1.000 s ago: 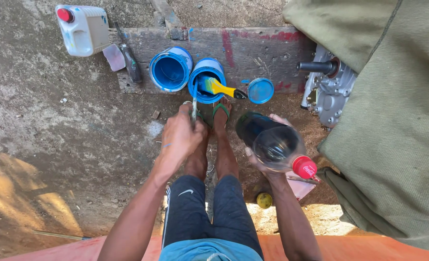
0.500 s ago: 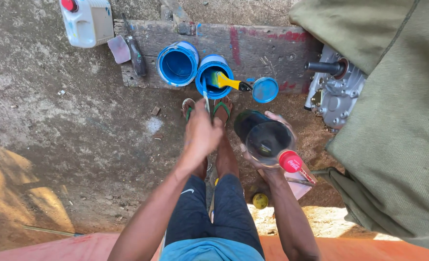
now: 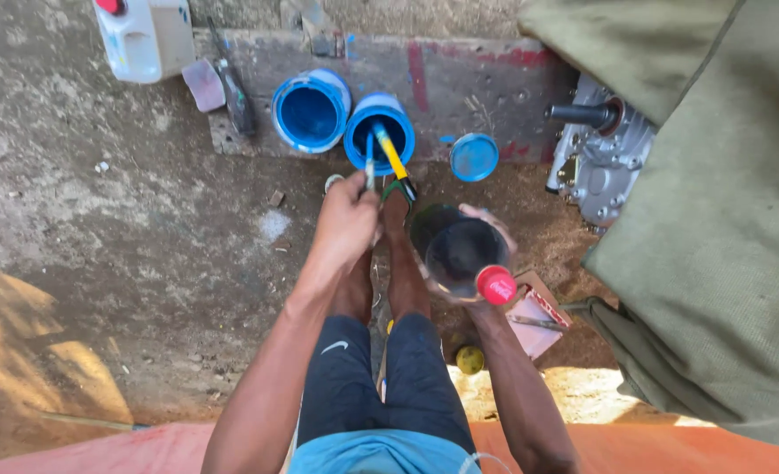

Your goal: Mixing blue paint in a container and applying it to the interior of a boat hull using a paintbrush

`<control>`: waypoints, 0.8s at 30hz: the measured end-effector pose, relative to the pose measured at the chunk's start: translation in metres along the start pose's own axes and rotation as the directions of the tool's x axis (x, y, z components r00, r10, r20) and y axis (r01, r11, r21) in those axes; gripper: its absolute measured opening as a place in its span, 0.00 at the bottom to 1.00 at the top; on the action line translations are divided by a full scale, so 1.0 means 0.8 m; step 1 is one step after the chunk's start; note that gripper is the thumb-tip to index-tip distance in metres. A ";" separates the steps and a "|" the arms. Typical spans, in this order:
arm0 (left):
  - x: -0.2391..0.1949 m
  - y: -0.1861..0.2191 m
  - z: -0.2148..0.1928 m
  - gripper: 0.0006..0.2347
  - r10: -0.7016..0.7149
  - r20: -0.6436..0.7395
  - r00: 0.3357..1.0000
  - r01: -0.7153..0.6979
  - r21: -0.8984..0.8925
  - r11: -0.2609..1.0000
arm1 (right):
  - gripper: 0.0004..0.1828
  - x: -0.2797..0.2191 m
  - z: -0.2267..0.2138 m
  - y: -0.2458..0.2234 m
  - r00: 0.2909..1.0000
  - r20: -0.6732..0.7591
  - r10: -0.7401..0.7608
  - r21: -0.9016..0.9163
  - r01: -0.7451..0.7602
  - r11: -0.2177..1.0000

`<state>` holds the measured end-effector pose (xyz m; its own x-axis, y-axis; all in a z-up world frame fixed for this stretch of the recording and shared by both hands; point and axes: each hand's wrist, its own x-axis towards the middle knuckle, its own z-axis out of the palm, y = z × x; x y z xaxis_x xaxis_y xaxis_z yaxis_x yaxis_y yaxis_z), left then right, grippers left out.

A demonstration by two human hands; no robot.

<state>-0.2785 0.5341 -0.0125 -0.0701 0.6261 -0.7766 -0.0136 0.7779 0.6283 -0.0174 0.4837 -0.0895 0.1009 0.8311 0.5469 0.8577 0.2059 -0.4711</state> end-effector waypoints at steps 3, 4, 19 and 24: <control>-0.042 0.061 0.000 0.10 -0.145 -0.031 0.989 0.132 -0.258 0.957 | 0.31 -0.003 0.007 0.001 0.999 0.002 0.039 0.023 -0.039 0.999; -0.040 0.055 -0.002 0.10 -0.146 -0.034 0.989 0.132 -0.256 0.958 | 0.31 -0.003 0.008 0.001 0.999 0.005 0.051 0.036 -0.051 0.998; -0.033 0.065 -0.012 0.23 -0.246 0.038 0.969 0.133 0.756 0.641 | 0.29 0.135 0.034 -0.048 0.979 0.072 0.191 0.203 -0.202 0.958; -0.032 0.060 -0.023 0.21 -0.142 0.036 0.989 0.094 0.584 0.806 | 0.29 0.164 0.052 -0.055 0.965 0.093 0.246 0.251 -0.262 0.932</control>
<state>-0.2954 0.5544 0.0379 -0.0311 0.5108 -0.8592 0.5648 0.7182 0.4065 -0.0627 0.6048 -0.0260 0.2618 0.9005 0.3473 0.6460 0.1038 -0.7563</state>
